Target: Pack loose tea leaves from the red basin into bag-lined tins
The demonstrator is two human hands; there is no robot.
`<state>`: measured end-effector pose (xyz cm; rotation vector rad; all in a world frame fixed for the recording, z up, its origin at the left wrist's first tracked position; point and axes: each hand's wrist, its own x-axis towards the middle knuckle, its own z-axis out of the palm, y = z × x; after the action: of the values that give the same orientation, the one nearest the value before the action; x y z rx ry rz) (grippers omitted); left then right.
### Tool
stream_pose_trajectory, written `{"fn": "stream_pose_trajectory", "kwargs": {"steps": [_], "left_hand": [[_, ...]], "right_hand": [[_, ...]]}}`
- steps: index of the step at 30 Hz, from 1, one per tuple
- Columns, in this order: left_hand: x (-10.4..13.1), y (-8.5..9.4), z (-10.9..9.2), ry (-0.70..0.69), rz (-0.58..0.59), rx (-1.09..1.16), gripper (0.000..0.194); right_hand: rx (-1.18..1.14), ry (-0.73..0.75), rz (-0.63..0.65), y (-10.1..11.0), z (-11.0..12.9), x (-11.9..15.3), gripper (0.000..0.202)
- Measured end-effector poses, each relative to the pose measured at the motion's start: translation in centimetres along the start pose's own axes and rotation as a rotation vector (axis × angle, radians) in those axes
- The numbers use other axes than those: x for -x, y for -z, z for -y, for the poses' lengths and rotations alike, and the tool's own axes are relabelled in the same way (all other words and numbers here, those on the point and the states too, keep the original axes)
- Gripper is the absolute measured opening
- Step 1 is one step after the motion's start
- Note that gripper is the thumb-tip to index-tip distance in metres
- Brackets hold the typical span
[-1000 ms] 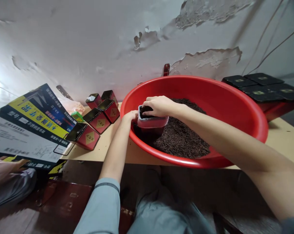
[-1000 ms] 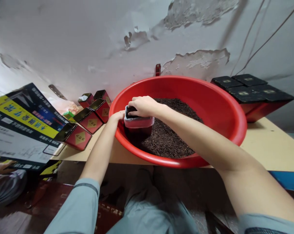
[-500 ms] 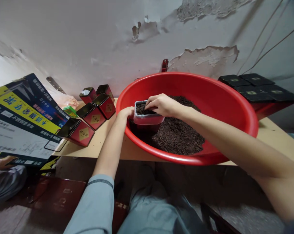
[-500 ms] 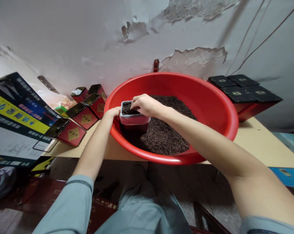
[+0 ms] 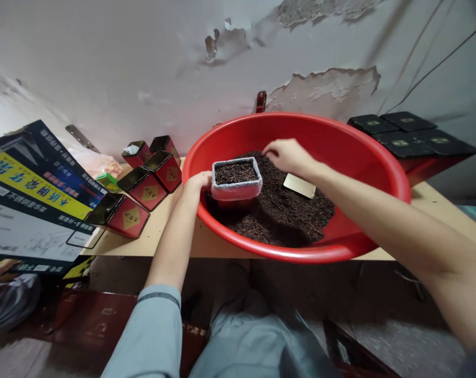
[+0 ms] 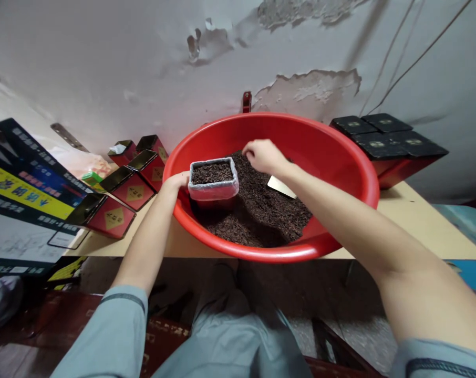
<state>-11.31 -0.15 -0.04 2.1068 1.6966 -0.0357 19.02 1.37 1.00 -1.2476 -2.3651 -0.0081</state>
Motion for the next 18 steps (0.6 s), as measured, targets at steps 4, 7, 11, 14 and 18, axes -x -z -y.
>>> {"fn": "stream_pose_trajectory", "kwargs": {"steps": [4, 7, 11, 14, 18], "left_hand": [[0.4, 0.3, -0.3, 0.014, 0.013, -0.061, 0.029], [0.6, 0.4, -0.4, 0.012, 0.009, -0.088, 0.028], [0.4, 0.5, -0.3, 0.026, -0.01, -0.108, 0.028], [0.1, 0.5, -0.2, 0.028, -0.004, -0.109, 0.03], [0.0, 0.7, -0.1, 0.01, 0.01, -0.105, 0.037]], "right_hand": [[0.037, -0.072, 0.717, -5.6, 0.5, 4.1, 0.053], [0.003, -0.186, 0.988, -7.9, 2.8, 6.1, 0.074], [-0.038, -0.225, 1.073, -8.0, 4.4, 6.7, 0.077], [-0.089, -0.199, 1.081, -7.5, 4.3, 6.8, 0.069], [-0.132, -0.168, 1.077, -7.0, 4.0, 6.8, 0.051]]}}
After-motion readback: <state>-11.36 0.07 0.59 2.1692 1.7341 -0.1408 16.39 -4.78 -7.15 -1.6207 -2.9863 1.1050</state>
